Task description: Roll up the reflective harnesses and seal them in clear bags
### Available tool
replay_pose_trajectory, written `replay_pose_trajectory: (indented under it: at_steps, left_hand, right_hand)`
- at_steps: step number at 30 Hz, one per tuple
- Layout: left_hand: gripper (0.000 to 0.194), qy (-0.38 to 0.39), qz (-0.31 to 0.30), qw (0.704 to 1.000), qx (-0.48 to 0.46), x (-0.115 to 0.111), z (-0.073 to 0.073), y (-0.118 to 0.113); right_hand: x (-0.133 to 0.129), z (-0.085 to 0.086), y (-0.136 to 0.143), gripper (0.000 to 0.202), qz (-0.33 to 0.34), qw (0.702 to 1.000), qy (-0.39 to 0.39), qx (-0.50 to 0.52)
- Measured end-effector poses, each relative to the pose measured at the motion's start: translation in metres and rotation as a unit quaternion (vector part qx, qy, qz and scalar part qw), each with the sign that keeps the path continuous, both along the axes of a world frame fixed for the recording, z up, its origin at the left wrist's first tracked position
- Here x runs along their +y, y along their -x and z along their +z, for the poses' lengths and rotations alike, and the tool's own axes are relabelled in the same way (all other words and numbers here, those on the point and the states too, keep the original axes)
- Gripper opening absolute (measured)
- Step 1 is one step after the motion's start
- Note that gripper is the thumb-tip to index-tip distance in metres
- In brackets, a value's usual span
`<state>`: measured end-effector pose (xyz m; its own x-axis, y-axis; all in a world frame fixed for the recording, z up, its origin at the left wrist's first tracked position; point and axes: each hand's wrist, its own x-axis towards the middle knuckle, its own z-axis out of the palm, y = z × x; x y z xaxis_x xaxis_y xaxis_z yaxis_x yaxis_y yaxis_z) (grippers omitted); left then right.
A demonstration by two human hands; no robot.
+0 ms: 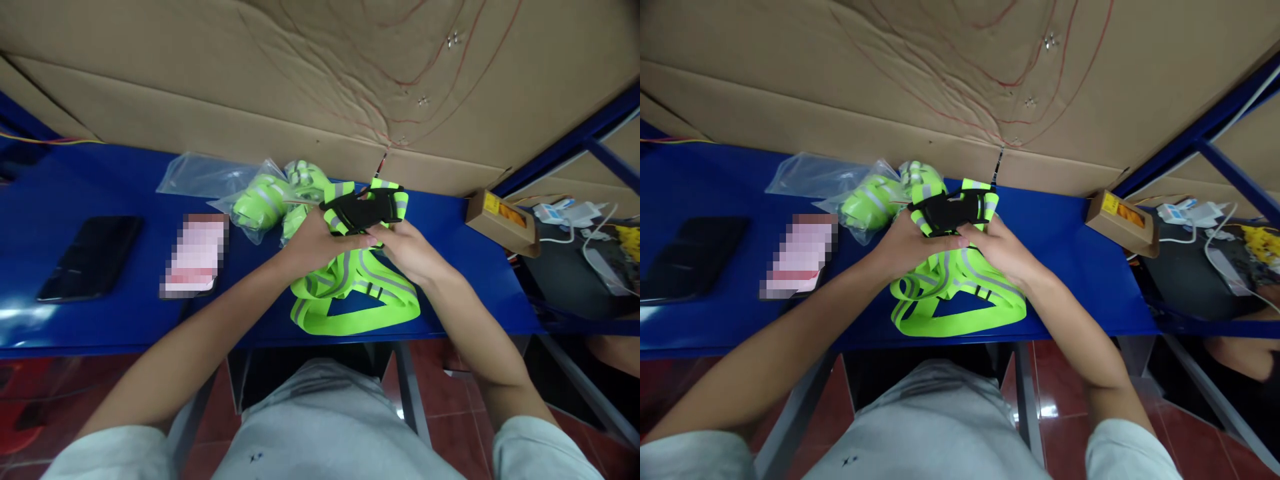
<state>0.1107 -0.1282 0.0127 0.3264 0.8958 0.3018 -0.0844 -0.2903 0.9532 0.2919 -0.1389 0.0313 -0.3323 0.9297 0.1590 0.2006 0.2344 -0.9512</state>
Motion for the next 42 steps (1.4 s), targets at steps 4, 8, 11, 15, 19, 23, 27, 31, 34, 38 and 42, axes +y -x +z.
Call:
replay_pose_trajectory:
  at_steps: [4, 8, 11, 15, 19, 23, 27, 31, 34, 38, 42]
  left_hand:
    - [0.055, 0.014, -0.019, 1.000, -0.002, -0.004, 0.010, 0.000]
    - [0.049, 0.017, 0.014, 1.000, -0.014, -0.003, 0.012, -0.004]
    - [0.046, 0.037, 0.005, 0.998, -0.044, -0.005, 0.011, -0.008]
    - [0.044, 0.096, -0.099, 0.986, -0.098, -0.012, 0.010, -0.011]
    - [0.032, 0.138, -0.173, 0.972, -0.076, -0.012, 0.008, -0.004]
    - [0.035, 0.131, -0.207, 0.969, -0.035, -0.006, 0.006, 0.005]
    - [0.036, 0.121, -0.244, 0.962, -0.026, -0.003, 0.003, 0.008]
    - [0.039, 0.143, -0.259, 0.955, -0.038, -0.003, -0.001, 0.008]
    - [0.036, 0.140, -0.243, 0.959, -0.030, -0.002, 0.000, 0.010]
    - [0.036, 0.119, -0.254, 0.960, -0.021, -0.001, 0.003, 0.011]
    - [0.034, 0.127, -0.261, 0.957, 0.021, 0.001, 0.000, 0.014]
  right_hand:
    - [0.001, 0.023, -0.020, 0.110, -0.065, 0.949, -0.272, -0.143]
    - [-0.008, 0.051, -0.031, 0.084, -0.043, 0.877, -0.399, -0.264]
    - [-0.009, 0.063, -0.026, 0.044, 0.025, 0.879, -0.358, -0.313]
    - [0.003, 0.065, -0.012, 0.038, -0.033, 0.932, -0.286, -0.220]
    - [0.018, 0.066, -0.009, 0.039, -0.035, 0.971, -0.202, -0.125]
    - [0.030, 0.062, -0.012, 0.040, 0.019, 1.000, -0.014, 0.009]
    - [0.038, 0.054, -0.011, 0.042, 0.019, 0.997, 0.077, 0.016]
    - [0.042, 0.052, -0.009, 0.035, 0.081, 0.993, 0.029, -0.078]
    - [0.044, 0.051, -0.007, 0.034, 0.090, 0.991, 0.045, -0.093]
    - [0.048, 0.049, -0.007, 0.033, 0.075, 0.990, 0.116, -0.007]
    - [0.052, 0.050, -0.007, 0.023, 0.077, 0.981, 0.158, 0.077]
